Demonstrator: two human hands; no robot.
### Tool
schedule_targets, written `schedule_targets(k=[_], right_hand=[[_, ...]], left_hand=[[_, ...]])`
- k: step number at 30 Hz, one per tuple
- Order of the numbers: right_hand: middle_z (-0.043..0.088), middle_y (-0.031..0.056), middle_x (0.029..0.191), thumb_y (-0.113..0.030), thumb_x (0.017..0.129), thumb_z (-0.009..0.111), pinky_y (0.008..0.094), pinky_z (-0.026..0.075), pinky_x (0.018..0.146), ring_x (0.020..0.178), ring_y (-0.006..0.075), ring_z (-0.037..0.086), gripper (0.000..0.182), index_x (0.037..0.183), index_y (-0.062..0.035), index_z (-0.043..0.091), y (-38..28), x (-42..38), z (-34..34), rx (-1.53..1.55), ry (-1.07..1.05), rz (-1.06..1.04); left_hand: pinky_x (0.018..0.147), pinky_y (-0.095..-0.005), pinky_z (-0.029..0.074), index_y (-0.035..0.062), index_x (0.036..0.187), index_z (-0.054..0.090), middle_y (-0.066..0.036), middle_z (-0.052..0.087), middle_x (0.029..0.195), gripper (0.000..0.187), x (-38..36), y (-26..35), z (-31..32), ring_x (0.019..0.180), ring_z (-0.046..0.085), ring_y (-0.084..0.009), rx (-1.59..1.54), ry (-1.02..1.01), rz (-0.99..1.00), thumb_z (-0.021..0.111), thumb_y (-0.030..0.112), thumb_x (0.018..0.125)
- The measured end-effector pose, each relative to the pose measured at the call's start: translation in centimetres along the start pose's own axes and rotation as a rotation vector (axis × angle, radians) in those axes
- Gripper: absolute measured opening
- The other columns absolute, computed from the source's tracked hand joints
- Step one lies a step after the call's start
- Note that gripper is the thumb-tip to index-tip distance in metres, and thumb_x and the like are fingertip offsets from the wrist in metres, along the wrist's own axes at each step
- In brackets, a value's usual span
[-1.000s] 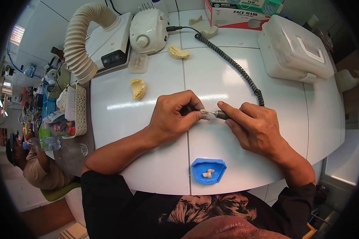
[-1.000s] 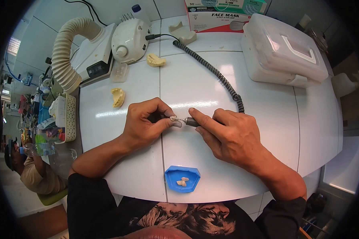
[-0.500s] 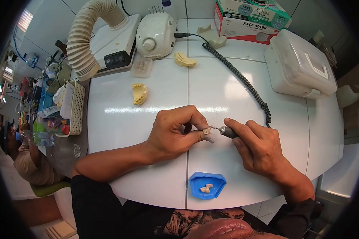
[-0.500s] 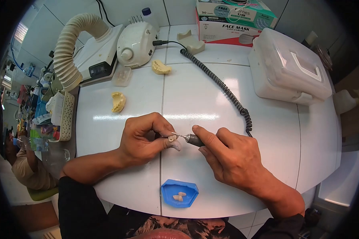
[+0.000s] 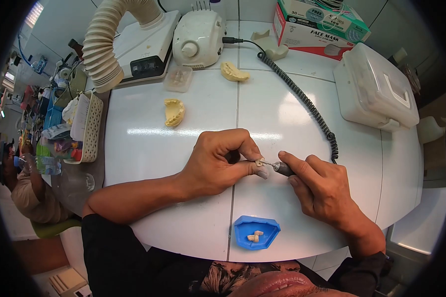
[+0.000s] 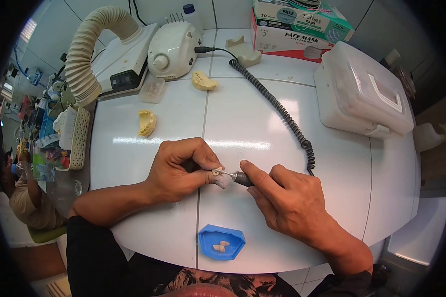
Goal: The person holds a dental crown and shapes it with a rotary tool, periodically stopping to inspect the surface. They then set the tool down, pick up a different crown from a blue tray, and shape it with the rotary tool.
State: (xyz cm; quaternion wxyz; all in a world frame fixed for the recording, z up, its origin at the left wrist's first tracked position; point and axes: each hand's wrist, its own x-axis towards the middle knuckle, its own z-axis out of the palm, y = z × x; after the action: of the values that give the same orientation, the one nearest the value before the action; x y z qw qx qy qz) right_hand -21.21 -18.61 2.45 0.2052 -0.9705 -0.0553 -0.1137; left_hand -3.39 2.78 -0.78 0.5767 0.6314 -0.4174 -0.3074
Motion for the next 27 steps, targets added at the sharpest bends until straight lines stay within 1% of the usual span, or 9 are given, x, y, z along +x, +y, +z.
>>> schedule_targets(k=[9, 15, 21, 27], right_hand=[[0.052, 0.0016, 0.072, -0.013, 0.094, 0.080, 0.0375, 0.044, 0.049, 0.054, 0.0189, 0.054, 0.050, 0.142, -0.0130, 0.072, 0.09, 0.01, -0.09, 0.028, -0.008, 0.014], [0.053, 0.0019, 0.071, -0.012, 0.094, 0.079, 0.0377, 0.043, 0.049, 0.054, 0.0193, 0.055, 0.048, 0.141, -0.0125, 0.072, 0.02, 0.07, -0.18, 0.044, -0.005, 0.028], [0.054, 0.0019, 0.070, -0.010, 0.093, 0.078, 0.0377, 0.043, 0.048, 0.053, 0.0194, 0.055, 0.046, 0.139, -0.0122, 0.073, 0.04, 0.14, -0.20, 0.057, 0.000, 0.030], [0.054, 0.0019, 0.069, -0.010, 0.093, 0.078, 0.0375, 0.043, 0.048, 0.052, 0.0194, 0.055, 0.046, 0.138, -0.0120, 0.074, 0.06, 0.11, -0.11, 0.061, 0.014, 0.036]], left_hand=[[0.080, -0.0280, 0.062, 0.0001, 0.089, 0.066, -0.012, 0.077, 0.097, 0.020, 0.02, -0.03, 0.04, 0.092, 0.076, -0.0131, 0.006, 0.020, -0.014, 0.084, -0.008, 0.091], [0.080, -0.0282, 0.062, 0.0002, 0.089, 0.065, -0.012, 0.077, 0.097, 0.020, 0.04, 0.15, 0.03, 0.091, 0.076, -0.0131, 0.037, 0.017, 0.012, 0.083, -0.007, 0.092], [0.081, -0.0286, 0.063, -0.0001, 0.089, 0.065, -0.013, 0.077, 0.098, 0.020, -0.07, -0.03, 0.00, 0.093, 0.077, -0.0139, 0.011, 0.014, -0.024, 0.083, -0.008, 0.092], [0.082, -0.0288, 0.064, -0.0006, 0.090, 0.066, -0.013, 0.077, 0.100, 0.018, 0.01, 0.24, 0.01, 0.093, 0.077, -0.0145, -0.012, 0.013, -0.006, 0.083, -0.008, 0.092]])
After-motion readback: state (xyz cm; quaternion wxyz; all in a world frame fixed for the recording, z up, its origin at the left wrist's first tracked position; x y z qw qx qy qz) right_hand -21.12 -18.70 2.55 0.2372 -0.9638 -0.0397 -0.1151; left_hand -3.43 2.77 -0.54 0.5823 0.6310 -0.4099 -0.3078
